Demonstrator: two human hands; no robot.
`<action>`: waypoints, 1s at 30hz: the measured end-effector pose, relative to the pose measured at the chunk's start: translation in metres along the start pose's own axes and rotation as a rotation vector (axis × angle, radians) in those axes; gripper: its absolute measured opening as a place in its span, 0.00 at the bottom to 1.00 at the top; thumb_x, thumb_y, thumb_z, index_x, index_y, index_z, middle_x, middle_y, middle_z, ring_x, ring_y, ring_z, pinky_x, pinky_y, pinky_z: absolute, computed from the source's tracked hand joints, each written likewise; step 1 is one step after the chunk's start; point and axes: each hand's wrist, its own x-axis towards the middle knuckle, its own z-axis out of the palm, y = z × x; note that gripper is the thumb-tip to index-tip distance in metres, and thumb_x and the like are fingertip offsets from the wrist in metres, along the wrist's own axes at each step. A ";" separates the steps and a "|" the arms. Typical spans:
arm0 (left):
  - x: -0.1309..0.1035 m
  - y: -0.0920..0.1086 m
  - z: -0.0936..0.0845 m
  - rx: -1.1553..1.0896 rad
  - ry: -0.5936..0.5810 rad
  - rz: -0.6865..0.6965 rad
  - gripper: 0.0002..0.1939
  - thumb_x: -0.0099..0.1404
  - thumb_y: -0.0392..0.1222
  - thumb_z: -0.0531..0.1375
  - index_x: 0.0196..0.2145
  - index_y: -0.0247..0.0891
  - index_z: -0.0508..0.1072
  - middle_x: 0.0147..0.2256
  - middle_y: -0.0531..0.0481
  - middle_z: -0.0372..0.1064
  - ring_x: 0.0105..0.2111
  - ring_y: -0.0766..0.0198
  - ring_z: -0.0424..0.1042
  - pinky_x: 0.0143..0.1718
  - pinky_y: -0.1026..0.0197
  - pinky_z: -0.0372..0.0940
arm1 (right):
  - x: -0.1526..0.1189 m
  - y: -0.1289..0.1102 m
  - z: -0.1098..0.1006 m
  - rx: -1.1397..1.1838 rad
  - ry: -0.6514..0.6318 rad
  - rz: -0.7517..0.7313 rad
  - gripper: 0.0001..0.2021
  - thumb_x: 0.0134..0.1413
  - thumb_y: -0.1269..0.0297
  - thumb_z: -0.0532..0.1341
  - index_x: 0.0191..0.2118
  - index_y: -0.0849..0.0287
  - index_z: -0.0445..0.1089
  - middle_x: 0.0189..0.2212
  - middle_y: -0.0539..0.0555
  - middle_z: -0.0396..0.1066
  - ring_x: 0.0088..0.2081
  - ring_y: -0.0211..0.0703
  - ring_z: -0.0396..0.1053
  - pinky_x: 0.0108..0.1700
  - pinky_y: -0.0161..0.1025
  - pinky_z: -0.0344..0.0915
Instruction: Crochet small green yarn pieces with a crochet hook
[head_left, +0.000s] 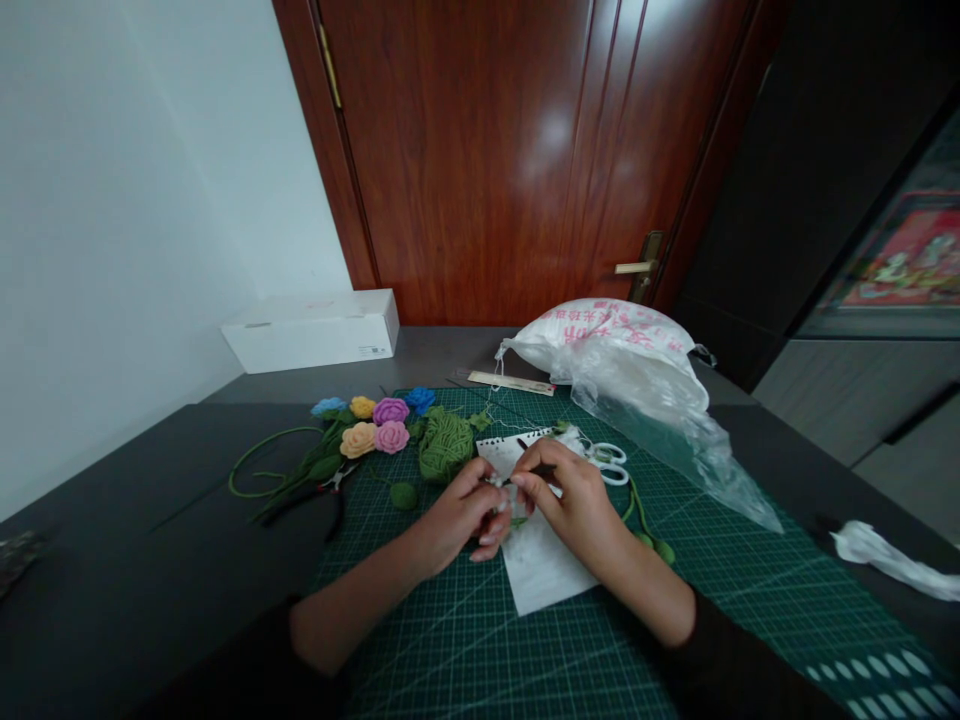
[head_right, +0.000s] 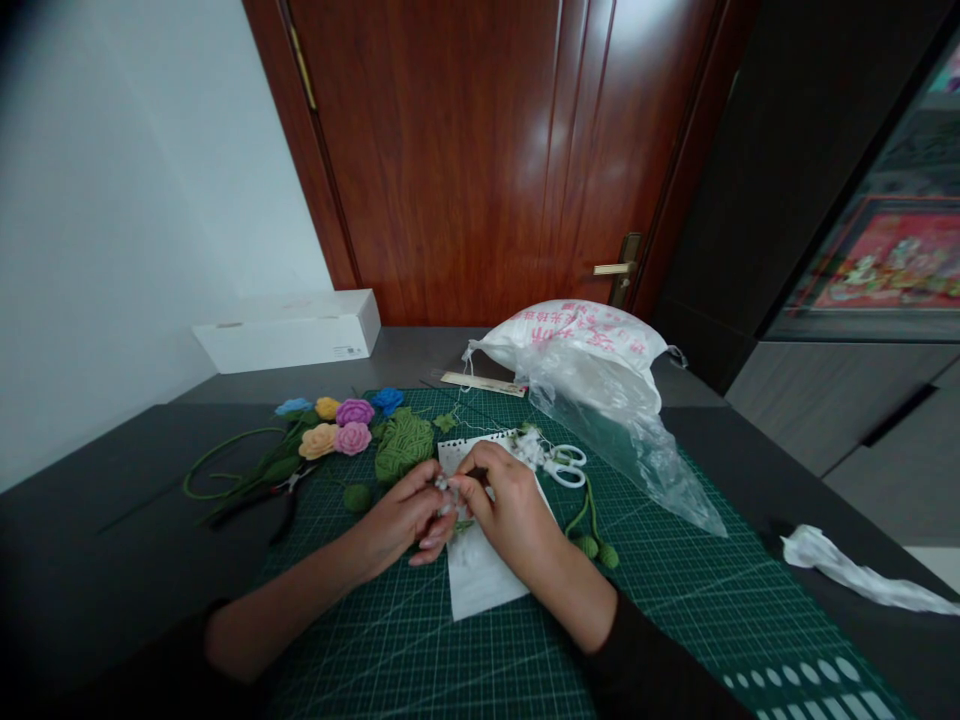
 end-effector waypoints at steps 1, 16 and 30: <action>0.001 0.000 0.000 0.012 0.007 -0.005 0.09 0.63 0.37 0.57 0.36 0.44 0.58 0.17 0.61 0.60 0.14 0.70 0.53 0.11 0.74 0.52 | 0.000 0.000 0.000 -0.004 -0.008 -0.005 0.09 0.66 0.67 0.61 0.32 0.56 0.68 0.26 0.50 0.69 0.30 0.42 0.70 0.34 0.38 0.65; -0.002 0.004 0.004 0.051 0.037 -0.043 0.08 0.63 0.41 0.53 0.37 0.46 0.53 0.18 0.62 0.57 0.15 0.69 0.52 0.12 0.73 0.49 | 0.001 -0.003 -0.007 0.086 0.083 0.072 0.09 0.68 0.63 0.59 0.33 0.56 0.66 0.26 0.49 0.69 0.22 0.36 0.71 0.26 0.34 0.68; -0.001 -0.002 0.003 0.055 0.019 -0.034 0.10 0.63 0.43 0.55 0.37 0.46 0.53 0.17 0.63 0.57 0.15 0.70 0.53 0.12 0.73 0.50 | -0.003 -0.002 0.006 -0.025 0.010 0.026 0.08 0.65 0.68 0.60 0.32 0.55 0.67 0.27 0.50 0.69 0.30 0.43 0.70 0.35 0.39 0.66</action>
